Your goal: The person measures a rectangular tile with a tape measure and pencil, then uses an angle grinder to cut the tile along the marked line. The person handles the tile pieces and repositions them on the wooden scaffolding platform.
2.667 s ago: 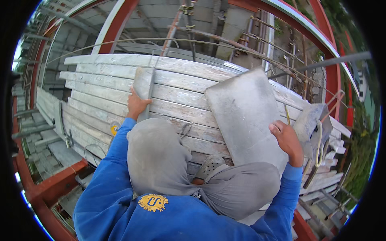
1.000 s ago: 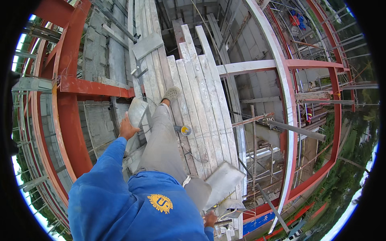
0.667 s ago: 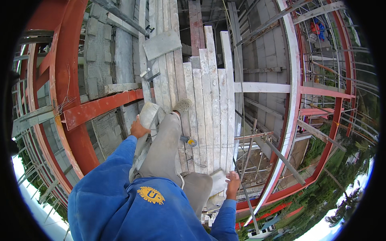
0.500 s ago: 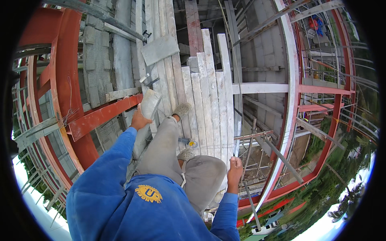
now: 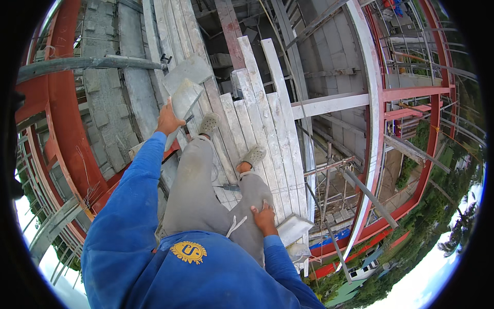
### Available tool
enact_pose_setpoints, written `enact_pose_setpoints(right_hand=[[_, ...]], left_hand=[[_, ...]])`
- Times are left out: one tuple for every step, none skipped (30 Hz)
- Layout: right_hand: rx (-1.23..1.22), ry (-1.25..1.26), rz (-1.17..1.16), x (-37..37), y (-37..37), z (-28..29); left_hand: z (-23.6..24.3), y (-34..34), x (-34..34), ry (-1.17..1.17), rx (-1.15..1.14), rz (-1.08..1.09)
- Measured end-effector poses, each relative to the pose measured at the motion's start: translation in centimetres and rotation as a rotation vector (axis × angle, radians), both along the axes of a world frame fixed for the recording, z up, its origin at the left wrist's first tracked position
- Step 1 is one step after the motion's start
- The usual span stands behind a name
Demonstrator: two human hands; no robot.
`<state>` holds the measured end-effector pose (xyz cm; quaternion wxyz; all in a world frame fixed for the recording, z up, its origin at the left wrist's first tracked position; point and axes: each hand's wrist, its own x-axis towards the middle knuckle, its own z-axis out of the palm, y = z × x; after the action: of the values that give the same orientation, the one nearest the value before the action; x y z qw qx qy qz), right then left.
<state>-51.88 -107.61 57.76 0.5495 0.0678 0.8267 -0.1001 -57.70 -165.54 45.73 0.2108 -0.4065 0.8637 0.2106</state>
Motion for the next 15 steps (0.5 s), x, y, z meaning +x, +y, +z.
enact_pose_setpoints(right_hand=[[0.042,-0.002,-0.021,0.1,-1.7,0.4],[0.052,-0.012,-0.034,-0.2,-2.8,0.2],[0.068,-0.028,-0.044,-0.2,-3.2,0.3],[0.103,-0.042,-0.079,0.4,-4.6,0.4],[0.162,-0.036,-0.111,0.6,-6.8,0.6],[0.219,-0.046,-0.122,0.0,-8.7,0.8],[0.261,-0.041,-0.133,-0.1,-10.5,0.2],[0.281,-0.015,-0.131,0.5,-11.6,-0.5],[0.309,0.01,-0.117,0.9,-12.3,-1.1],[0.34,0.031,-0.106,1.8,-13.2,-0.9],[0.352,0.011,-0.154,2.6,-14.4,-0.8],[0.376,0.004,-0.202,2.9,-15.7,-1.1],[0.385,0.012,-0.245,3.1,-16.7,-1.5],[0.369,0.017,-0.255,3.3,-17.5,-1.8],[0.36,-0.005,-0.277,3.7,-18.3,-2.0]], left_hand=[[-2.5,-1.4,-1.3,-0.025,-0.02,-0.024],[-5.2,-3.1,-2.3,-0.051,-0.045,-0.041],[-8.1,-4.8,-2.7,-0.082,-0.064,-0.057],[-11.8,-6.5,-3.9,-0.082,-0.07,-0.081],[-16.0,-7.8,-5.6,-0.085,-0.06,-0.114],[-20.1,-9.1,-6.7,-0.091,-0.052,-0.14],[-23.3,-11.0,-8.5,-0.08,-0.059,-0.166],[-26.2,-12.3,-9.3,-0.091,-0.072,-0.176],[-29.1,-13.4,-9.8,-0.104,-0.077,-0.179],[-32.0,-14.8,-10.7,-0.046,-0.084,-0.218],[-34.3,-16.1,-11.3,0.012,-0.093,-0.261],[-35.9,-16.3,-12.3,0.015,-0.077,-0.285],[-37.2,-16.8,-13.4,0.03,-0.076,-0.3],[-38.6,-17.4,-13.5,0.033,-0.075,-0.327],[-38.9,-18.4,-13.9,0.037,-0.086,-0.366]])
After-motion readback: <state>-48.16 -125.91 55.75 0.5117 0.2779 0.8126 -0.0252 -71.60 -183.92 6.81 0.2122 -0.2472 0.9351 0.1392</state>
